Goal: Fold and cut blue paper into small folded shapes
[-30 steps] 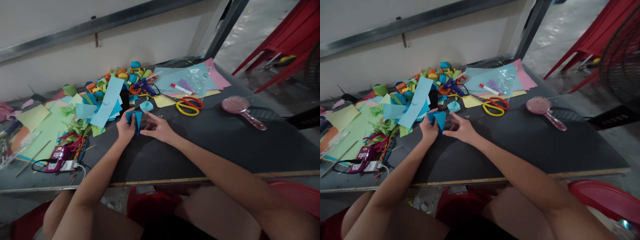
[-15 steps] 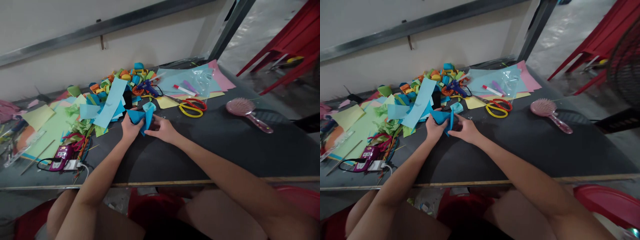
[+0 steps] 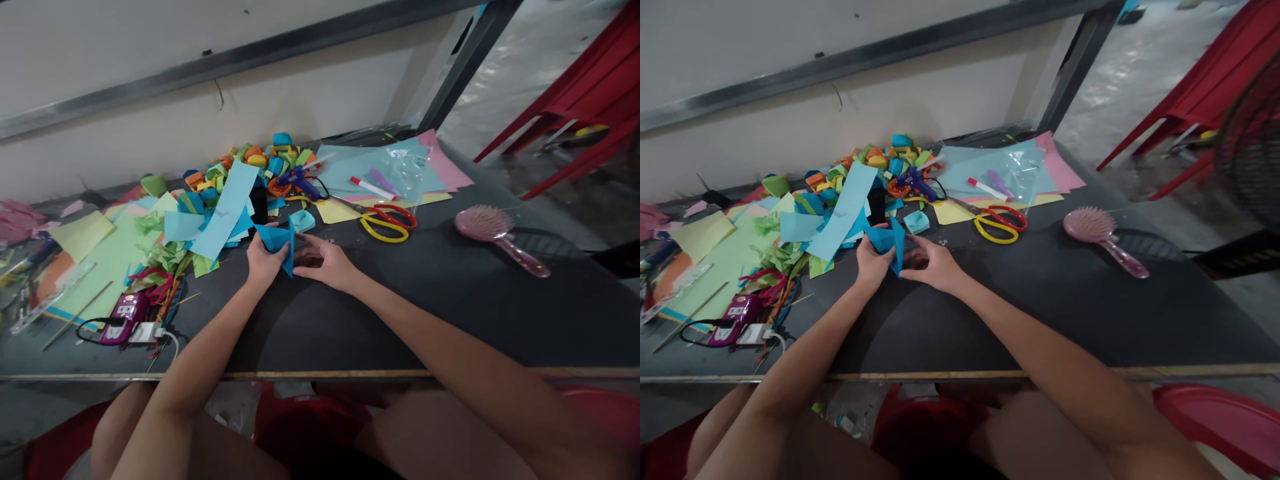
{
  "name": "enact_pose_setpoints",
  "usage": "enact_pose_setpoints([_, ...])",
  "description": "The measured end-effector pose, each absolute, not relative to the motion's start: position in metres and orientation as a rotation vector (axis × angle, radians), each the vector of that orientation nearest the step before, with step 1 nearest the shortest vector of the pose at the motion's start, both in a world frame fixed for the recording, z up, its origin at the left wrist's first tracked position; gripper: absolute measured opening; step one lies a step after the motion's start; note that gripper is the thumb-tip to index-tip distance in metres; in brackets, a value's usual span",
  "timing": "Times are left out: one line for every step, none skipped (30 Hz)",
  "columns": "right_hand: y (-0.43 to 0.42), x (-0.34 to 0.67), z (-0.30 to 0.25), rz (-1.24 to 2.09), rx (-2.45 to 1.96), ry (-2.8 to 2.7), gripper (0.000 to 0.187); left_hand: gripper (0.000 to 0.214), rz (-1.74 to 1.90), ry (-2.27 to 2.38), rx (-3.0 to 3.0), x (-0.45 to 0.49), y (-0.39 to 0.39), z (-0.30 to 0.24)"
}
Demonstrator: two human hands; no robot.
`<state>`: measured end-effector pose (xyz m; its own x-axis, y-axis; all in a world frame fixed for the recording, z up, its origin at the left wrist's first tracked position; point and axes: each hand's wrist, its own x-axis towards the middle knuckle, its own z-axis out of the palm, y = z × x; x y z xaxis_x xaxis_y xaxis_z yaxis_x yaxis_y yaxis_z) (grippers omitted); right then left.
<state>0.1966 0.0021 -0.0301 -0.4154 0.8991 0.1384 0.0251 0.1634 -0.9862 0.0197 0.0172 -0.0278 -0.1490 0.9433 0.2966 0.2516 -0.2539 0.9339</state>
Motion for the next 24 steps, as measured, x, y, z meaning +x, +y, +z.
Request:
enact_pose_setpoints([0.001, 0.197, -0.03, 1.348, -0.9, -1.643, 0.088, 0.051, 1.446, 1.382, 1.51, 0.019, 0.017, -0.028])
enact_pose_setpoints([0.001, 0.196, -0.029, 1.332, -0.899, -1.663, 0.091, 0.053, 1.453, 1.391, 1.52, 0.019, 0.017, -0.029])
enact_pose_setpoints([0.0, 0.196, -0.028, 1.314, -0.902, -1.686, 0.093, 0.055, 1.461, 1.404, 1.536, 0.019, 0.017, -0.029])
enact_pose_setpoints([0.0, 0.196, -0.027, 1.295, -0.907, -1.709, 0.095, 0.055, 1.466, 1.414, 1.555, 0.019, 0.017, -0.029])
enact_pose_setpoints([-0.001, 0.196, -0.026, 1.279, -0.914, -1.727, 0.096, 0.055, 1.465, 1.416, 1.575, 0.019, 0.017, -0.028])
enact_pose_setpoints([-0.001, 0.196, -0.025, 1.27, -0.924, -1.741, 0.097, 0.055, 1.459, 1.41, 1.591, 0.019, 0.017, -0.028])
enact_pose_setpoints([-0.001, 0.196, -0.024, 1.266, -0.937, -1.751, 0.096, 0.055, 1.453, 1.395, 1.602, 0.019, 0.017, -0.027])
enact_pose_setpoints([-0.001, 0.196, -0.024, 1.266, -0.95, -1.758, 0.095, 0.055, 1.451, 1.376, 1.607, 0.019, 0.017, -0.027])
enact_pose_setpoints([-0.001, 0.195, -0.024, 1.265, -0.962, -1.768, 0.094, 0.057, 1.455, 1.359, 1.61, 0.019, 0.017, -0.026])
enact_pose_setpoints([-0.001, 0.195, -0.025, 1.256, -0.972, -1.782, 0.092, 0.058, 1.469, 1.354, 1.612, 0.018, 0.016, -0.024])
enact_pose_setpoints([-0.001, 0.195, -0.026, 1.238, -0.979, -1.798, 0.089, 0.059, 1.494, 1.364, 1.619, 0.018, 0.016, -0.023])
enact_pose_setpoints([-0.001, 0.195, -0.026, 1.213, -0.98, -1.814, 0.086, 0.057, 1.526, 1.387, 1.629, 0.018, 0.015, -0.022])
enact_pose_setpoints([-0.001, 0.194, -0.027, 1.183, -0.976, -1.826, 0.082, 0.053, 1.558, 1.42, 1.639, 0.017, 0.015, -0.02])
enact_pose_setpoints([-0.001, 0.194, -0.027, 1.155, -0.968, -1.835, 0.079, 0.047, 1.586, 1.456, 1.65, 0.017, 0.014, -0.019])
enact_pose_setpoints([-0.001, 0.194, -0.027, 1.131, -0.958, -1.84, 0.077, 0.04, 1.608, 1.487, 1.657, 0.016, 0.014, -0.017])
enact_pose_setpoints([-0.001, 0.194, -0.026, 1.115, -0.949, -1.844, 0.075, 0.035, 1.623, 1.508, 1.658, 0.016, 0.013, -0.016])
enact_pose_setpoints([-0.002, 0.194, -0.026, 1.109, -0.941, -1.846, 0.074, 0.031, 1.622, 1.521, 1.653, 0.015, 0.013, -0.016])
enact_pose_setpoints([-0.002, 0.194, -0.025, 1.11, -0.934, -1.846, 0.074, 0.028, 1.609, 1.531, 1.644, 0.015, 0.013, -0.016])
enact_pose_setpoints([-0.003, 0.195, -0.025, 1.115, -0.929, -1.84, 0.073, 0.026, 1.588, 1.541, 1.63, 0.014, 0.013, -0.016])
enact_pose_setpoints([-0.003, 0.195, -0.024, 1.123, -0.923, -1.83, 0.073, 0.026, 1.56, 1.551, 1.615, 0.014, 0.013, -0.016])
enact_pose_setpoints([-0.003, 0.196, -0.024, 1.127, -0.921, -1.818, 0.072, 0.027, 1.527, 1.557, 1.606, 0.013, 0.013, -0.017])
enact_pose_setpoints([-0.003, 0.197, -0.025, 1.126, -0.923, -1.808, 0.071, 0.03, 1.494, 1.56, 1.606, 0.012, 0.014, -0.018])
enact_pose_setpoints([-0.002, 0.198, -0.025, 1.123, -0.931, -1.803, 0.069, 0.036, 1.47, 1.564, 1.621, 0.011, 0.015, -0.018])
enact_pose_setpoints([-0.002, 0.198, -0.026, 1.119, -0.943, -1.804, 0.067, 0.043, 1.46, 1.574, 1.65, 0.01, 0.016, -0.018])
